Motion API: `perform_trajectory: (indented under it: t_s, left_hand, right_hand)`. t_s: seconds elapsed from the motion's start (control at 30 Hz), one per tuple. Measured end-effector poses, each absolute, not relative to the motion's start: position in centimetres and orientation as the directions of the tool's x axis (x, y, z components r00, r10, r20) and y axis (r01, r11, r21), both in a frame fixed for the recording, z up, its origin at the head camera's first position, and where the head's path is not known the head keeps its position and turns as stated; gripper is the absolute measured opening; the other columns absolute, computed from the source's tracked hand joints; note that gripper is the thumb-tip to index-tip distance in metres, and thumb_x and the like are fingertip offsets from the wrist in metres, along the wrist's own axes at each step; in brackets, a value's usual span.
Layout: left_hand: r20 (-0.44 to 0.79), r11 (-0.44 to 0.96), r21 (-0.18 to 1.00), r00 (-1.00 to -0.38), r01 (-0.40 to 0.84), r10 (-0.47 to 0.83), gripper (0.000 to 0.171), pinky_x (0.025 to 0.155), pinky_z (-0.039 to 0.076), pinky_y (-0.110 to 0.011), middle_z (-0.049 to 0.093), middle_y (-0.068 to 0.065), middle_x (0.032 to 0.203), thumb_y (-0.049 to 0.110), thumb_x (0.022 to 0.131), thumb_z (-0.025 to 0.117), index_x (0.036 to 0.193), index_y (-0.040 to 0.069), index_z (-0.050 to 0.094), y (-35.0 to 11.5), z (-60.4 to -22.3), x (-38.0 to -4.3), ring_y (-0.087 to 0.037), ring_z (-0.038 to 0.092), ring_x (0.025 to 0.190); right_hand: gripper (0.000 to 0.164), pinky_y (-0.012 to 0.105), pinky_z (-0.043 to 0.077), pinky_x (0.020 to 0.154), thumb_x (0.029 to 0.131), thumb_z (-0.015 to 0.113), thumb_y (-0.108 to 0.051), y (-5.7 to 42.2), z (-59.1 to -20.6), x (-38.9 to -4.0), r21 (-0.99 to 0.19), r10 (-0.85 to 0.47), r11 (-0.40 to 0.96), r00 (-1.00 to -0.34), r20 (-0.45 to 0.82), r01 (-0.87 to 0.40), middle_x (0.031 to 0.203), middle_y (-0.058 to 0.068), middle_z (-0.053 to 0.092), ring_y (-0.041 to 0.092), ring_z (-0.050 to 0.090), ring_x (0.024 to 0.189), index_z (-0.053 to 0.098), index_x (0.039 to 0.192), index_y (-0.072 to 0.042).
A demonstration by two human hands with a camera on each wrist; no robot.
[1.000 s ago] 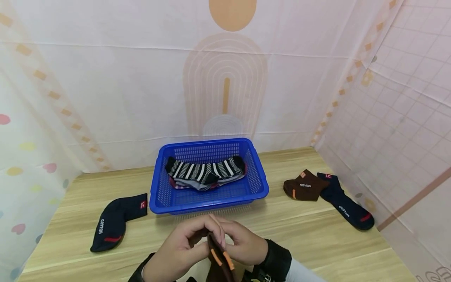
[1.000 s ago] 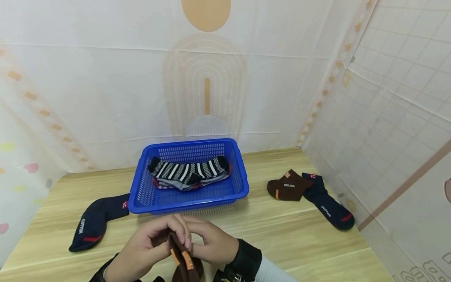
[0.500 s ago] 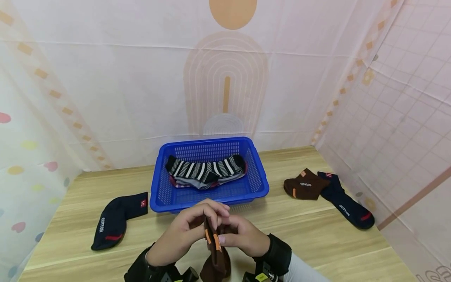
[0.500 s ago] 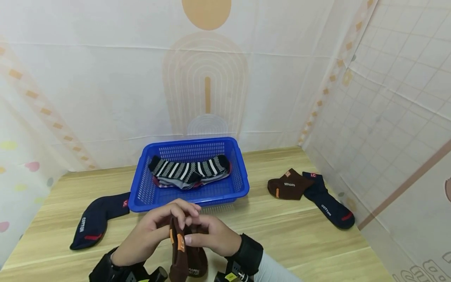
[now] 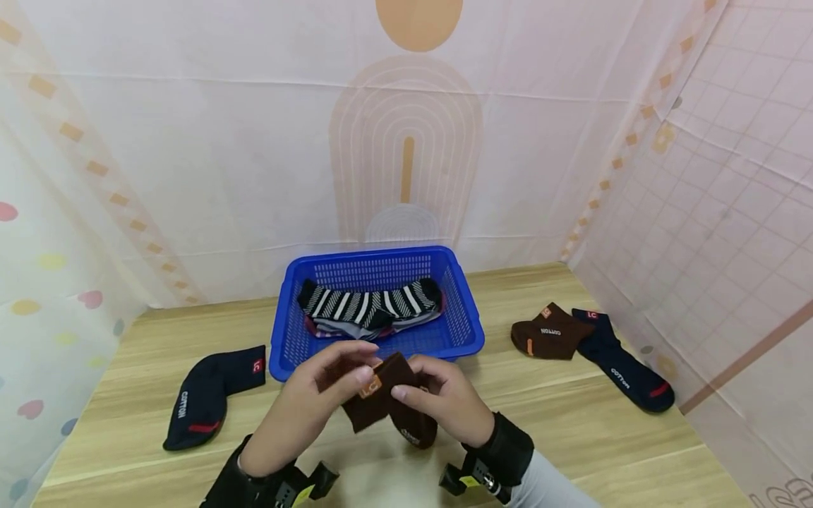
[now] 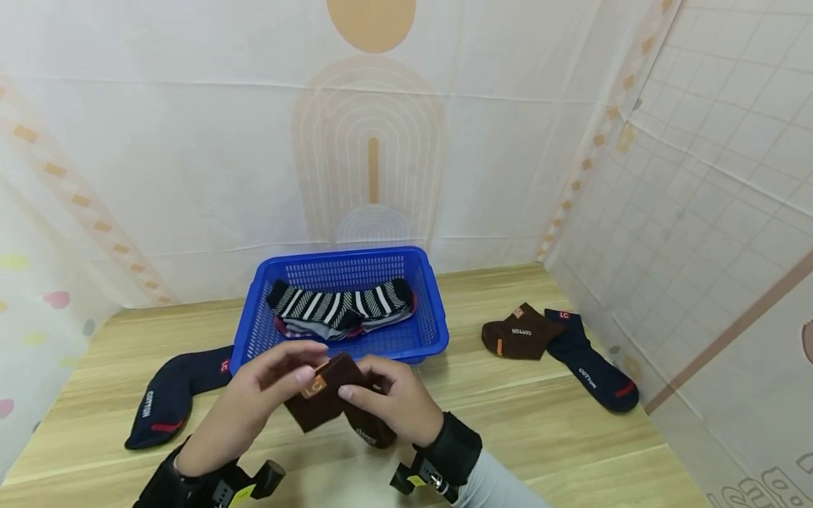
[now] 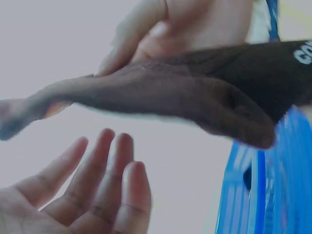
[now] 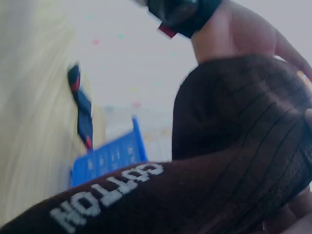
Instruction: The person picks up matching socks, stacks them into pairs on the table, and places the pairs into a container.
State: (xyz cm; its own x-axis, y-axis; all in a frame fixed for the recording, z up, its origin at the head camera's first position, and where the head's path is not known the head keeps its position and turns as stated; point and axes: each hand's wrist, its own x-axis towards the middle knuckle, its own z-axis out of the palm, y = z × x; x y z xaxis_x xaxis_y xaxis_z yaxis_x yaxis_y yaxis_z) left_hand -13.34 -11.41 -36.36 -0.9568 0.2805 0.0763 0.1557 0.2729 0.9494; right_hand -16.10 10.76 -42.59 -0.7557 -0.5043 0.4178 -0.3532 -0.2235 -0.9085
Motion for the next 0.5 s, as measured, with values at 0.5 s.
perform_trajectory:
  t_s: [0.5]
  left_hand:
    - [0.177,0.470,0.848,-0.966,0.246,0.187,0.014,0.078,0.053,-0.023,0.070,0.006,0.102,0.036,0.093,0.073,0.104,0.027,0.074,-10.2,-36.8,-13.0,-0.013,0.061,0.096]
  right_hand:
    - [0.006,0.027,0.053,0.086,0.094,0.070,-0.007,10.5,-42.9,-16.4,-0.904,-0.422,-0.023,-0.816,0.395,-0.426,0.098,0.014,0.066,0.009,0.059,0.097,0.071,0.100,-0.007]
